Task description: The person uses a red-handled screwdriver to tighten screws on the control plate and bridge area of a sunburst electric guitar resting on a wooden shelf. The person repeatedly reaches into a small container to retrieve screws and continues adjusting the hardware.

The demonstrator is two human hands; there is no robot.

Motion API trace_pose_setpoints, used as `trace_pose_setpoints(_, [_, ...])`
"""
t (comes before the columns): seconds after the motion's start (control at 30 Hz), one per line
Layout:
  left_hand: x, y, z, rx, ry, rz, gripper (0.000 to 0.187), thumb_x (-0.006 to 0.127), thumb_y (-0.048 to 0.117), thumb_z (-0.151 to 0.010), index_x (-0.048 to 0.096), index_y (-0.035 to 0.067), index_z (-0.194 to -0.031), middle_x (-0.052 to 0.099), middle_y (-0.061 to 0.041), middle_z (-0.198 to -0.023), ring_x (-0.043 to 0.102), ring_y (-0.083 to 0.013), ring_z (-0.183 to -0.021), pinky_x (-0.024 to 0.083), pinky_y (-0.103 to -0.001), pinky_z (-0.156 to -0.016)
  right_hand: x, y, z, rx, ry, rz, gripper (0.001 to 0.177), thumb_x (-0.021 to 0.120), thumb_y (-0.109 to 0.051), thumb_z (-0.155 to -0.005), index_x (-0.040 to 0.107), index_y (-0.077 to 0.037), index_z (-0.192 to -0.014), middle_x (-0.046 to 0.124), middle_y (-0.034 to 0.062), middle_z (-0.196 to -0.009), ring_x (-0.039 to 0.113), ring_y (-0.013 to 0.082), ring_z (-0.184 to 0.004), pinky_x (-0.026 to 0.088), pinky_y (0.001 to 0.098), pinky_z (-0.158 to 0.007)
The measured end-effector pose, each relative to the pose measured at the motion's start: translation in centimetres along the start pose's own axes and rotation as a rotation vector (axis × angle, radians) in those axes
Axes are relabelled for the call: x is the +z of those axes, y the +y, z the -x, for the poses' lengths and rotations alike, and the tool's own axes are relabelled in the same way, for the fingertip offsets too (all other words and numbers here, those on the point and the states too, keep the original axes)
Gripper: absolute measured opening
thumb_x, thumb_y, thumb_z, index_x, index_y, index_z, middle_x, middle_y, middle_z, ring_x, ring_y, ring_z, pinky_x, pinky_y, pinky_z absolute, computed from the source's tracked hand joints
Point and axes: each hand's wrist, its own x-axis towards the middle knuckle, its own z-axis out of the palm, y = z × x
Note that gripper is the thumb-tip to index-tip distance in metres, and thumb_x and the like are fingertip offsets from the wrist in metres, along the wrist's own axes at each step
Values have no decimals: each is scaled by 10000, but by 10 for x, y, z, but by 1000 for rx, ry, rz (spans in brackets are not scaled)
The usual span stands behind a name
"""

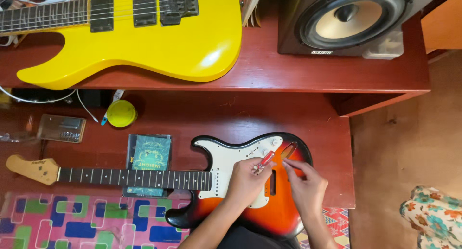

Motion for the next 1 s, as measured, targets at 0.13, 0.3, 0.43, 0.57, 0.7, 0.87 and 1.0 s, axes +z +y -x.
trace_pose_setpoints(0.13, [5,-21,-10,28,47,-39,460,726,274,-979,464,152,-621,280,57,-582,268,-77,-580,202,-306,-545,4,33,-49,102,-45,20,81,811,-180,-885,865,-144,-934,829,-61,-930,505,-7,-577,428,175,-532])
trace_pose_setpoints(0.3, [3,-29,-10,-89,106,-87,283,682,372,-930,853,153,-984,421,95,-594,359,-51,-574,278,-277,-537,24,58,-93,-331,-114,220,117,759,-194,-907,843,-140,-967,809,-32,-1025,708,128,-975,535,276,-907])
trace_pose_setpoints(0.43, [-1,-30,-2,-197,126,-74,263,690,367,-943,842,152,-946,449,88,-596,384,-53,-574,286,-266,-544,34,73,-95,-438,-96,315,129,758,-248,-920,840,-219,-1014,776,-56,-1134,664,132,-1041,375,350,-996])
trace_pose_setpoints(0.57, [-3,-42,2,-165,164,-128,286,686,406,-939,824,159,-905,442,81,-572,373,-67,-553,295,-301,-531,34,72,-92,-504,-80,394,112,735,-224,-954,829,-211,-1013,776,-76,-1076,658,116,-1021,335,345,-960])
trace_pose_setpoints(0.7, [-3,-44,8,-140,194,-146,262,680,380,-933,817,167,-864,417,72,-559,366,-77,-542,295,-323,-520,32,72,-91,-581,-107,526,158,703,-229,-952,828,-191,-1040,771,-57,-1117,657,130,-1039,341,358,-930])
trace_pose_setpoints(0.87, [-1,-39,14,-137,186,-148,285,672,400,-947,807,155,-893,449,60,-573,374,-88,-559,306,-319,-525,33,82,-93,-581,-108,531,183,705,-203,-910,831,-184,-1041,776,-69,-1106,656,120,-1028,339,353,-948])
trace_pose_setpoints(1.0, [4,-42,16,-151,181,-149,283,673,393,-930,823,154,-948,548,50,-594,438,-89,-574,361,-312,-546,32,79,-97,-591,-89,559,132,704,-263,-919,824,-219,-951,784,-106,-1011,662,84,-972,318,355,-937])
